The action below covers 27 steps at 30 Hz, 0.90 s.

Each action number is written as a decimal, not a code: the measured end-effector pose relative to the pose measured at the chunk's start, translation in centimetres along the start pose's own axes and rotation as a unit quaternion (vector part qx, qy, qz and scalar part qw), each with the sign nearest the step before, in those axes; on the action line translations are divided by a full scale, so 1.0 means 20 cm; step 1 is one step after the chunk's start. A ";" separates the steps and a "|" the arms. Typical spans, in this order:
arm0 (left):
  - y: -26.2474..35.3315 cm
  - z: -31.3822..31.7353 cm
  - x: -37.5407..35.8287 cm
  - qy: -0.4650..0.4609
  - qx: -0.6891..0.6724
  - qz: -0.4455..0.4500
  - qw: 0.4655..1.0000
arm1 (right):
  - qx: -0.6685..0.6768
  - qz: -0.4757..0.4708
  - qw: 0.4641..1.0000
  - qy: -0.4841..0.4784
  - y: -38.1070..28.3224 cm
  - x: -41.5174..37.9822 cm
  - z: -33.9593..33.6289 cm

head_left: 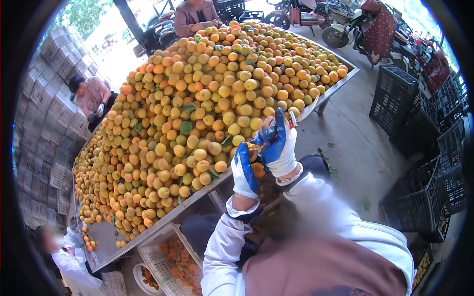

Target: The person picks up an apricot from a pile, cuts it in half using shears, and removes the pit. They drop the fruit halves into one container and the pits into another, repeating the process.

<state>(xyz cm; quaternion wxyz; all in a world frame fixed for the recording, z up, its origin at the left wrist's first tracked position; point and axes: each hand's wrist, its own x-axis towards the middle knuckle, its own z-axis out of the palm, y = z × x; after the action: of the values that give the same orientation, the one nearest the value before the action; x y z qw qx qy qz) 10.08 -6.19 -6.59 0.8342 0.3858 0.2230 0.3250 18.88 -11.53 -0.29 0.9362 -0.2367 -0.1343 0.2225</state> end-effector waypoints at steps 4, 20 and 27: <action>0.02 0.04 -0.04 -0.017 0.039 0.044 0.998 | -0.080 -0.036 0.996 0.021 0.03 -0.04 -0.04; -0.06 -0.02 0.01 -0.023 0.110 0.159 0.981 | 0.060 0.065 0.995 0.044 0.12 -0.04 -0.09; -0.04 0.02 -0.02 0.009 0.357 0.286 0.889 | 0.217 0.186 0.957 0.044 0.05 0.04 -0.16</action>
<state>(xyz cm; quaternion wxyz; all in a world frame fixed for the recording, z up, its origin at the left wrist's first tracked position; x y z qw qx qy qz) 10.31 -7.06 -7.00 0.5089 0.7019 0.2118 0.4510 20.42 -11.54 -3.33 0.9119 -0.0579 0.0047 0.4063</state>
